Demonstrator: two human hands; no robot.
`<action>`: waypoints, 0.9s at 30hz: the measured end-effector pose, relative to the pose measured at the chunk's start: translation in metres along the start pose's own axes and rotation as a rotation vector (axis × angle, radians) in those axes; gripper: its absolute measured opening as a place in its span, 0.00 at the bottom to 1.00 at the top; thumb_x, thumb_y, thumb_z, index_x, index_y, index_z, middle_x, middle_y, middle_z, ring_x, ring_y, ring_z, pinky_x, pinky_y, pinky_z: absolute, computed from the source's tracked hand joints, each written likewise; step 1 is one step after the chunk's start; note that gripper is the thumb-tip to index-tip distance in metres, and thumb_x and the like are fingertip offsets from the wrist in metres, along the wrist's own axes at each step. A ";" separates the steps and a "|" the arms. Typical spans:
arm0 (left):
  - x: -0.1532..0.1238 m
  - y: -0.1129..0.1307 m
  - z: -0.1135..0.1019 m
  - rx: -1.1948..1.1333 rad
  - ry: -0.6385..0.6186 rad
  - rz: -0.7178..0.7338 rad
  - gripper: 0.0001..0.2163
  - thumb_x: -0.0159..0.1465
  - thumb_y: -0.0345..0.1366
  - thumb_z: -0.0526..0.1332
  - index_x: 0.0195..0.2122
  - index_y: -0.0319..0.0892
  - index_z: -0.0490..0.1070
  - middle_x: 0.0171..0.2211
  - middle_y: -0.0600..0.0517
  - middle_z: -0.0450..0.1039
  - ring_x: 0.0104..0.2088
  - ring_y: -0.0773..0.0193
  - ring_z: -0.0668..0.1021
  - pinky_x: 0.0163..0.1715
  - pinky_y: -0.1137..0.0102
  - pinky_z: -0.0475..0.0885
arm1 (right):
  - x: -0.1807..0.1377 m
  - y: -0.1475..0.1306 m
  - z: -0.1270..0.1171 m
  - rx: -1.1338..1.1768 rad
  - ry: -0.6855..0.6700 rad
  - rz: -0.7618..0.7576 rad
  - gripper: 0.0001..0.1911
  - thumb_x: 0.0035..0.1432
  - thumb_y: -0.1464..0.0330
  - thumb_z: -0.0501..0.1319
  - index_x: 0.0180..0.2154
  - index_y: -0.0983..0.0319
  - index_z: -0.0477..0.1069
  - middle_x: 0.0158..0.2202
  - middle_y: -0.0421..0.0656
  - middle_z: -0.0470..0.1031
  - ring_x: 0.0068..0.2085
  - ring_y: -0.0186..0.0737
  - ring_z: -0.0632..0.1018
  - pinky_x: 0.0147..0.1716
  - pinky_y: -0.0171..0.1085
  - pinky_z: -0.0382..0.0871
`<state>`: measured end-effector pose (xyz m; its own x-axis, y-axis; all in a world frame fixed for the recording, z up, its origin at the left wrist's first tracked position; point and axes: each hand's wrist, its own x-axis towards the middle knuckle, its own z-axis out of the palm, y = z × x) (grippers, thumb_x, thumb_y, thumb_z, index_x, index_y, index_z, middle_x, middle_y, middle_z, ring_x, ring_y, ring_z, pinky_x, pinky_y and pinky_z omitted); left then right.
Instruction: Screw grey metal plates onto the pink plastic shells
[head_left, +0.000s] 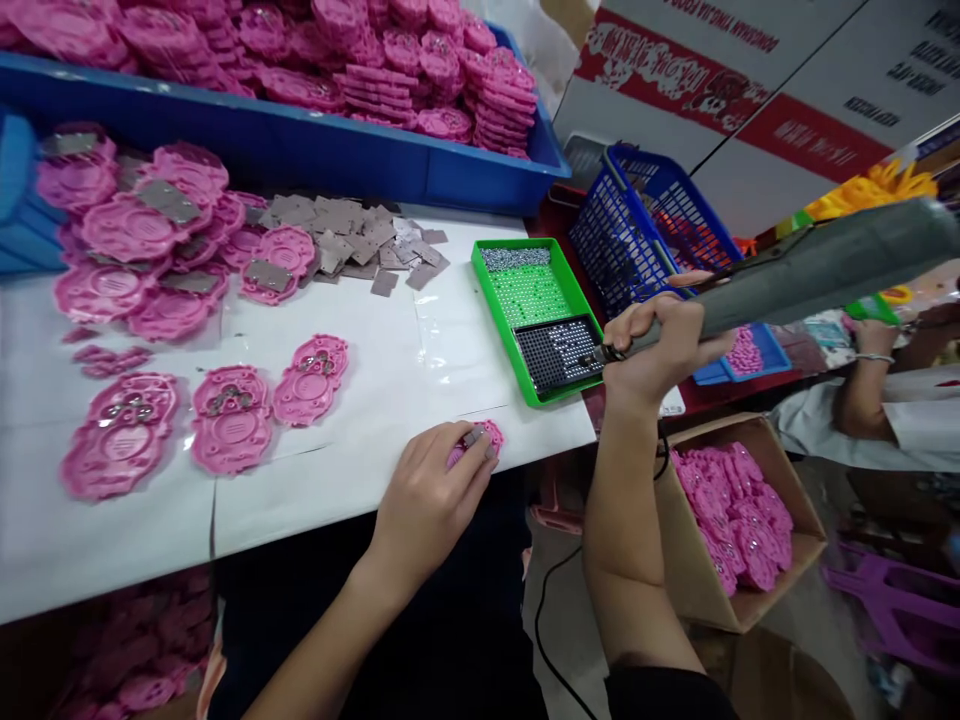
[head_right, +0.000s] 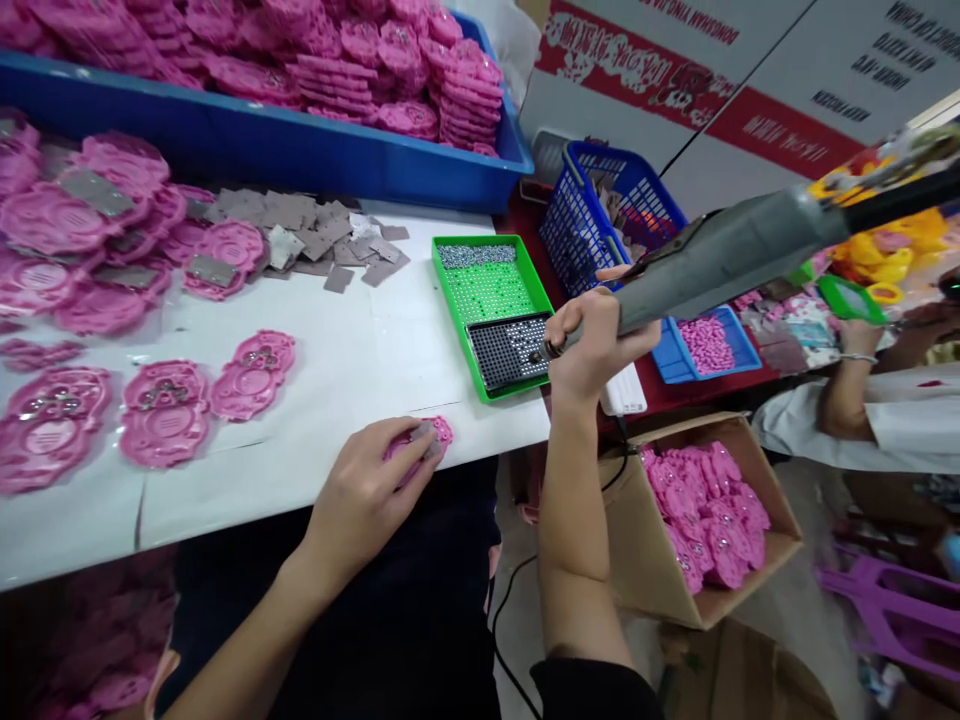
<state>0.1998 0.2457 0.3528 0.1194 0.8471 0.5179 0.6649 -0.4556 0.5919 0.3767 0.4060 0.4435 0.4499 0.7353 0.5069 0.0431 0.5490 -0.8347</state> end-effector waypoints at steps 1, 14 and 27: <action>0.000 0.000 -0.001 -0.001 -0.005 -0.003 0.07 0.70 0.32 0.62 0.49 0.40 0.75 0.48 0.41 0.77 0.47 0.52 0.79 0.43 0.57 0.78 | 0.002 0.004 -0.001 -0.001 0.002 0.004 0.08 0.52 0.70 0.57 0.30 0.56 0.57 0.16 0.29 0.54 0.12 0.30 0.57 0.13 0.33 0.51; 0.000 -0.003 -0.006 -0.068 -0.073 -0.068 0.09 0.70 0.33 0.63 0.51 0.41 0.74 0.47 0.42 0.74 0.46 0.52 0.77 0.45 0.57 0.76 | 0.003 0.013 -0.008 -0.019 0.013 0.030 0.08 0.51 0.70 0.57 0.32 0.56 0.56 0.15 0.28 0.55 0.12 0.30 0.57 0.13 0.32 0.52; 0.000 -0.004 -0.005 -0.099 -0.036 -0.117 0.10 0.69 0.33 0.64 0.51 0.41 0.73 0.47 0.43 0.74 0.46 0.54 0.78 0.45 0.57 0.77 | 0.000 0.011 -0.005 -0.033 0.016 0.022 0.10 0.50 0.69 0.58 0.30 0.55 0.54 0.15 0.27 0.55 0.12 0.30 0.57 0.13 0.33 0.54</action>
<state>0.1932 0.2459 0.3538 0.0728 0.9045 0.4202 0.6003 -0.3762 0.7058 0.3820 0.4096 0.4333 0.4650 0.7404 0.4854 0.0628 0.5193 -0.8523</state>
